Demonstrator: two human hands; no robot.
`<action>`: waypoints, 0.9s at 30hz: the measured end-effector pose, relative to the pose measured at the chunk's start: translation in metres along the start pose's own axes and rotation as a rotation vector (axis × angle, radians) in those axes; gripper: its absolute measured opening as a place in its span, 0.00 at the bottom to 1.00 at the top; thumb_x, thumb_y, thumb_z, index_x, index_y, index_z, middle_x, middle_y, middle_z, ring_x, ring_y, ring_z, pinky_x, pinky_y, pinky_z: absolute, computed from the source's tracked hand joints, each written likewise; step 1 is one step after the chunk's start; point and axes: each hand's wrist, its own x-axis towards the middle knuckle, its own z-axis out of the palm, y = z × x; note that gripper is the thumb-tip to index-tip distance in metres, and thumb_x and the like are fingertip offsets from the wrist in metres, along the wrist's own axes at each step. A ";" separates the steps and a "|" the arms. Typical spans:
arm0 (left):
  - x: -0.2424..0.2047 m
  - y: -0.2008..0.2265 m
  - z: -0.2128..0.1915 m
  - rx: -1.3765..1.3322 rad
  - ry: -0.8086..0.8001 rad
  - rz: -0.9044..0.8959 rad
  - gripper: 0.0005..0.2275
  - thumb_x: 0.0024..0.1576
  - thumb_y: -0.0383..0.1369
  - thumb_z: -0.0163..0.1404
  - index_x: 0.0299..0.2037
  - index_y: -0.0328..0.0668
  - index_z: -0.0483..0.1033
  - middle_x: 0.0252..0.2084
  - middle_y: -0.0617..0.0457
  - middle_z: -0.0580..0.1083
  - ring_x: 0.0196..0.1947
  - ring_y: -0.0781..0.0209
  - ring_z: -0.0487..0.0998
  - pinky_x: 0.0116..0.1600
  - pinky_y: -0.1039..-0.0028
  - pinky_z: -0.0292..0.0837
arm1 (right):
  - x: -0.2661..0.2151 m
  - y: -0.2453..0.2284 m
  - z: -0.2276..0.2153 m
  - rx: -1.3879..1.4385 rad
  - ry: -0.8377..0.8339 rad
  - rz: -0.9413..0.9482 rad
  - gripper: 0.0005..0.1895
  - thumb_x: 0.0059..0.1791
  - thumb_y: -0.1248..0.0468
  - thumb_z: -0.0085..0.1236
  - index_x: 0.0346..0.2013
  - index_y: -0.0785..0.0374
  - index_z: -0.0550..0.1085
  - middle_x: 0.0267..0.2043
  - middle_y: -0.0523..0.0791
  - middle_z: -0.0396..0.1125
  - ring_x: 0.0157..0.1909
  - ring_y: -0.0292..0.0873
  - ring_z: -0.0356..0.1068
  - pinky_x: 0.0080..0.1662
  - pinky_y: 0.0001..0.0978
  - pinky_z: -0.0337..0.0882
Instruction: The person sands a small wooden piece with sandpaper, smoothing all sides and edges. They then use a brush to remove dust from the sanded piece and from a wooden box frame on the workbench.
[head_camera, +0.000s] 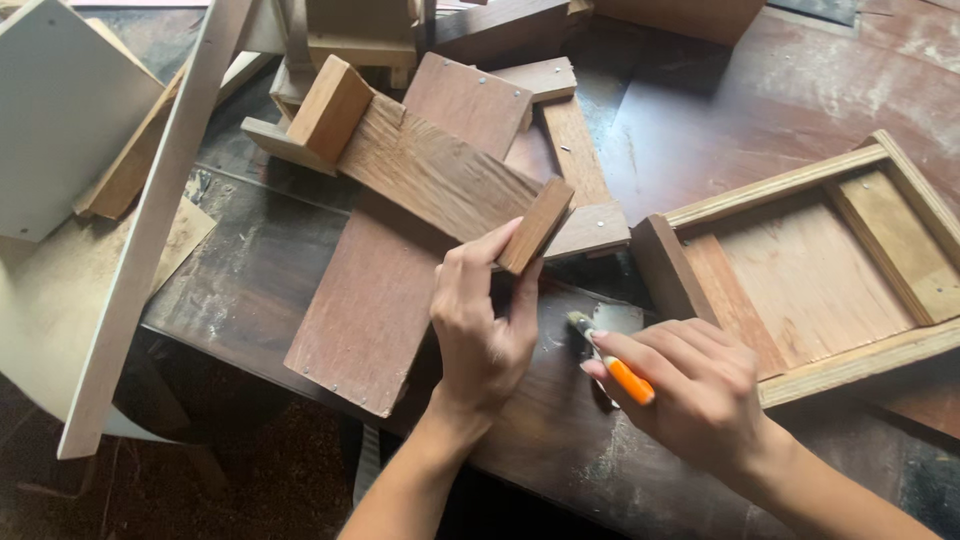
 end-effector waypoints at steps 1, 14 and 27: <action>-0.002 0.002 0.000 -0.037 0.023 0.022 0.16 0.64 0.26 0.56 0.61 0.38 0.69 0.54 0.46 0.78 0.53 0.54 0.80 0.60 0.66 0.72 | -0.002 0.002 0.000 -0.007 -0.020 0.007 0.15 0.42 0.64 0.71 0.42 0.62 0.79 0.29 0.44 0.74 0.31 0.44 0.74 0.35 0.34 0.72; -0.055 0.044 0.000 -0.436 -0.425 0.481 0.15 0.63 0.25 0.60 0.56 0.44 0.69 0.56 0.54 0.79 0.54 0.60 0.80 0.54 0.71 0.72 | -0.103 0.059 -0.078 0.414 0.419 0.557 0.09 0.59 0.61 0.54 0.40 0.64 0.73 0.27 0.45 0.68 0.22 0.35 0.68 0.25 0.23 0.67; -0.056 0.107 0.039 -0.439 -0.966 0.564 0.14 0.63 0.30 0.54 0.58 0.42 0.73 0.54 0.58 0.79 0.51 0.61 0.78 0.54 0.70 0.70 | -0.180 0.078 -0.138 0.459 0.603 0.583 0.22 0.64 0.47 0.45 0.45 0.66 0.66 0.27 0.43 0.63 0.22 0.32 0.64 0.27 0.22 0.66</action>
